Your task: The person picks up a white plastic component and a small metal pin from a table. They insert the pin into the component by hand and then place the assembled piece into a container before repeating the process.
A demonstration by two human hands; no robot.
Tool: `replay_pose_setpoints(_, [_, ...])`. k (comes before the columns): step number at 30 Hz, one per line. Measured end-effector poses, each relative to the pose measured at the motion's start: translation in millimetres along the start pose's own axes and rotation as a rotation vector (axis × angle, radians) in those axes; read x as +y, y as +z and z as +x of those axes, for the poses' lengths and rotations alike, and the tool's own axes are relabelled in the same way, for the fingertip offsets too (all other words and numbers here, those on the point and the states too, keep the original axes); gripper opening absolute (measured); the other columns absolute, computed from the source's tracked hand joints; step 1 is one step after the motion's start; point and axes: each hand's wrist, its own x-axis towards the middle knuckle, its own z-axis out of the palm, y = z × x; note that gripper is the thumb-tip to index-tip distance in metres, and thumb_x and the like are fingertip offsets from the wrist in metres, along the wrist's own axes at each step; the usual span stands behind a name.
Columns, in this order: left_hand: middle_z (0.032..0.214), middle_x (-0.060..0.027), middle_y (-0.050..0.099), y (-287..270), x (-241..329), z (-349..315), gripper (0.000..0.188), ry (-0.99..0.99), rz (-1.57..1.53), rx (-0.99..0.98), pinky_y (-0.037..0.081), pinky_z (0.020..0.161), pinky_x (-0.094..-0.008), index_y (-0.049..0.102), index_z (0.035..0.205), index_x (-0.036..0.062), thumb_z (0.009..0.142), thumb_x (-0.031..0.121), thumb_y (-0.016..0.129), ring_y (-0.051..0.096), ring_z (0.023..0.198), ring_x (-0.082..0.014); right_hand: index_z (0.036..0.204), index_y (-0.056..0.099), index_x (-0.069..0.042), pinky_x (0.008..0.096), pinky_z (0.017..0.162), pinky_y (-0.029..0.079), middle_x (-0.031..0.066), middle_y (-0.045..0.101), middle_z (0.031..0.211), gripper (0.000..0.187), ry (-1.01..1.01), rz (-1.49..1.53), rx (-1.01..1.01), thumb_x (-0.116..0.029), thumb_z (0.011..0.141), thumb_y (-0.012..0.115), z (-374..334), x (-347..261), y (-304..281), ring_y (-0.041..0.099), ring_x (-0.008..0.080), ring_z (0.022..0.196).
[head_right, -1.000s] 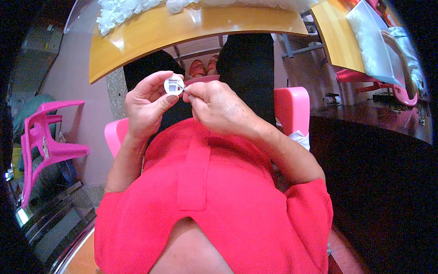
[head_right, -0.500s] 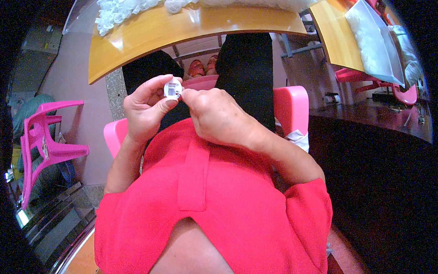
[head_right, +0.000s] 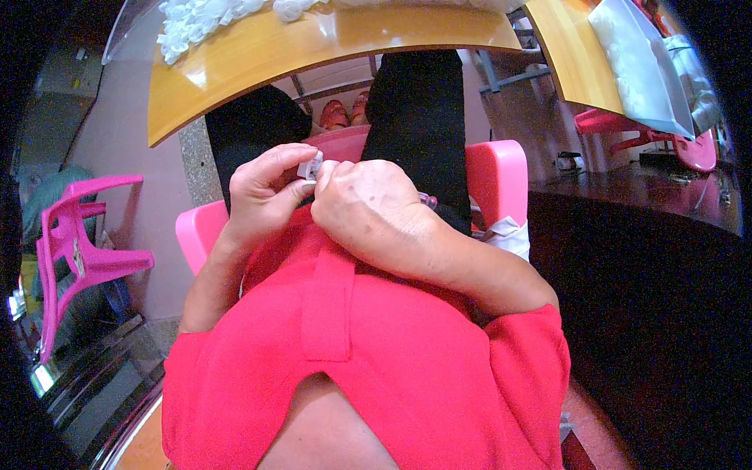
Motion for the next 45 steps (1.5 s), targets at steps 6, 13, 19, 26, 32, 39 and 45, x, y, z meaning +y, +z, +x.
replay_pose_setpoints(6, [0.096,-0.0115,0.066,3.2,6.4,-3.4,0.028,-0.225,-0.244,-0.003,0.054,0.076,-0.0268,0.060,0.103,-0.0049,0.076,-0.011,0.066,0.064,0.086,-0.0152,0.097,0.057,0.005,0.0306,0.047,0.050,0.0132,0.061,0.071,0.020,0.030,0.035,0.021,-0.012,0.087,0.053,-2.2,0.0,1.1,0.065,0.0220,0.062])
replay_pose_setpoints(13, [0.101,-0.0101,0.066,0.4,0.2,2.1,0.030,-0.282,-0.554,0.037,0.054,0.082,-0.0270,0.059,0.109,-0.0054,0.080,-0.008,0.067,0.063,0.092,-0.0142,0.097,0.056,0.004,0.0319,0.048,0.050,0.0112,0.059,0.069,0.018,0.101,-0.011,0.081,-0.010,0.085,0.054,-3.8,0.4,3.3,0.064,0.0222,0.062])
replay_pose_setpoints(19, [0.109,-0.0193,0.064,-15.3,0.8,6.8,0.038,-0.203,-0.836,-0.040,0.054,0.087,-0.0353,0.055,0.118,-0.0070,0.082,0.000,0.067,0.064,0.097,-0.0228,0.094,0.053,-0.001,0.0366,0.052,0.049,0.0114,0.056,0.068,0.021,0.119,0.249,0.225,-0.004,0.075,0.059,-10.4,17.4,-21.0,0.062,0.0276,0.062])
replay_pose_setpoints(26, [0.109,-0.0200,0.064,-15.6,0.3,6.6,0.038,-0.204,-0.870,-0.055,0.054,0.087,-0.0369,0.054,0.120,-0.0071,0.085,0.004,0.065,0.064,0.098,-0.0245,0.096,0.054,0.000,0.0362,0.050,0.049,0.0102,0.054,0.066,0.021,0.076,0.260,0.230,-0.004,0.075,0.059,-11.2,19.5,-22.3,0.061,0.0265,0.061])
replay_pose_setpoints(32, [0.106,-0.0170,0.065,-15.1,1.2,5.1,0.039,-0.228,-0.809,-0.060,0.054,0.082,-0.0328,0.055,0.121,-0.0061,0.085,0.005,0.065,0.064,0.091,-0.0215,0.104,0.057,0.002,0.0341,0.050,0.048,0.0091,0.054,0.067,0.026,0.051,0.193,0.224,-0.006,0.078,0.059,-10.3,11.1,-18.4,0.061,0.0222,0.062])
replay_pose_setpoints(39, [0.102,-0.0132,0.066,-15.3,2.9,3.9,0.038,-0.252,-0.719,-0.062,0.054,0.079,-0.0292,0.057,0.120,-0.0052,0.084,0.004,0.066,0.063,0.088,-0.0175,0.104,0.056,0.004,0.0343,0.051,0.049,0.0104,0.056,0.067,0.025,0.052,0.207,0.198,-0.008,0.081,0.058,-8.5,9.2,-15.3,0.062,0.0232,0.062])
replay_pose_setpoints(45, [0.098,-0.0106,0.066,-15.5,3.3,4.1,0.034,-0.241,-0.618,-0.074,0.054,0.076,-0.0269,0.060,0.117,-0.0038,0.084,0.005,0.067,0.064,0.086,-0.0157,0.099,0.056,0.004,0.0353,0.052,0.050,0.0121,0.057,0.068,0.020,0.059,0.237,0.169,-0.006,0.081,0.057,-7.5,11.1,-16.5,0.063,0.0256,0.064])
